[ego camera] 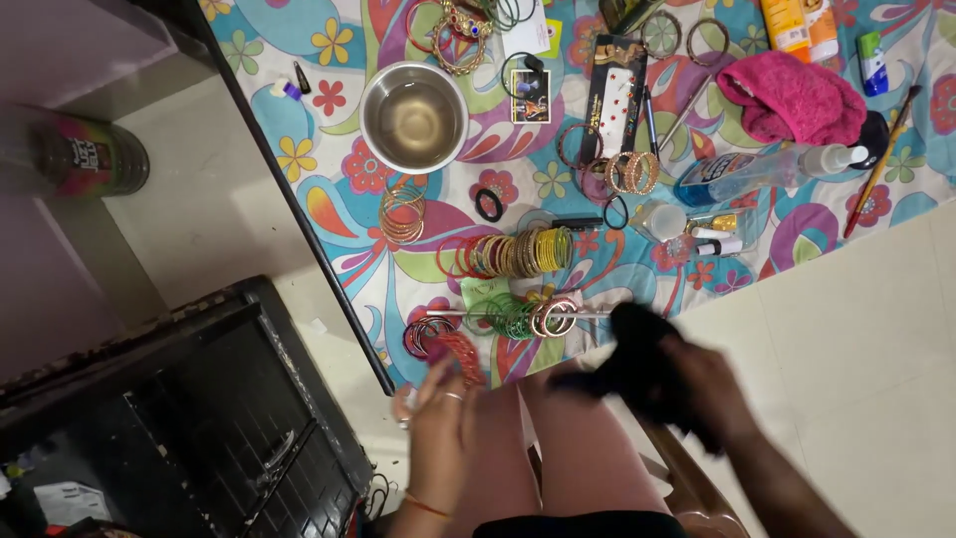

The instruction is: Organizing and arranging colorful bangles on a rod-style stand on a bed.

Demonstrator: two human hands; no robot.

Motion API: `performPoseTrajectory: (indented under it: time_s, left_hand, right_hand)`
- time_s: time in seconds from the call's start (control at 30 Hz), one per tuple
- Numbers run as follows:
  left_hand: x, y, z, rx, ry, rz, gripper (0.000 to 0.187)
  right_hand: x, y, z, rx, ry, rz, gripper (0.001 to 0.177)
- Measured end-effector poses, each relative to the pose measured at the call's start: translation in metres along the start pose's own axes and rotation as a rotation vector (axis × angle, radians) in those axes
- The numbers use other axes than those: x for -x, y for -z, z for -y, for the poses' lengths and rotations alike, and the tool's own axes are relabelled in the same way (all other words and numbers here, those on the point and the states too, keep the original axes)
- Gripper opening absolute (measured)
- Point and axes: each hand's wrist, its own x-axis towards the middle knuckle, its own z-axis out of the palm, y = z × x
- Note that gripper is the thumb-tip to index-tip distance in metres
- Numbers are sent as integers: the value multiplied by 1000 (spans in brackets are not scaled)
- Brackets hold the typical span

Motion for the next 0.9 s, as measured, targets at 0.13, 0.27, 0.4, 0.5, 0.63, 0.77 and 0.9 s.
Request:
performPoseTrajectory:
  time_s: [0.13, 0.27, 0.4, 0.5, 0.63, 0.77, 0.9]
  left_hand:
    - [2, 4, 28, -218, 352, -2, 15]
    - [12, -4, 72, -153, 566, -36, 18]
    - [16, -5, 90, -165, 609, -41, 20]
    - [10, -14, 109, -199, 660, -25, 20]
    - [14, -30, 145, -192, 625, -111, 20]
    - [-3, -30, 141, -154, 618, -108, 19]
    - [7, -55, 162, -213, 656, -48, 18]
  right_hand:
    - [-46, 12, 54, 376, 184, -305, 45]
    - [-63, -26, 85, 1333, 1134, -801, 31]
    - [-119, -28, -37, 1205, 861, -294, 19]
    - [-115, -49, -49, 1393, 680, -170, 34]
    - [-118, -45, -52, 1351, 633, -99, 35]
    - [-96, -44, -22, 1229, 689, -37, 41]
    - [-101, -39, -27, 1211, 734, -17, 39]
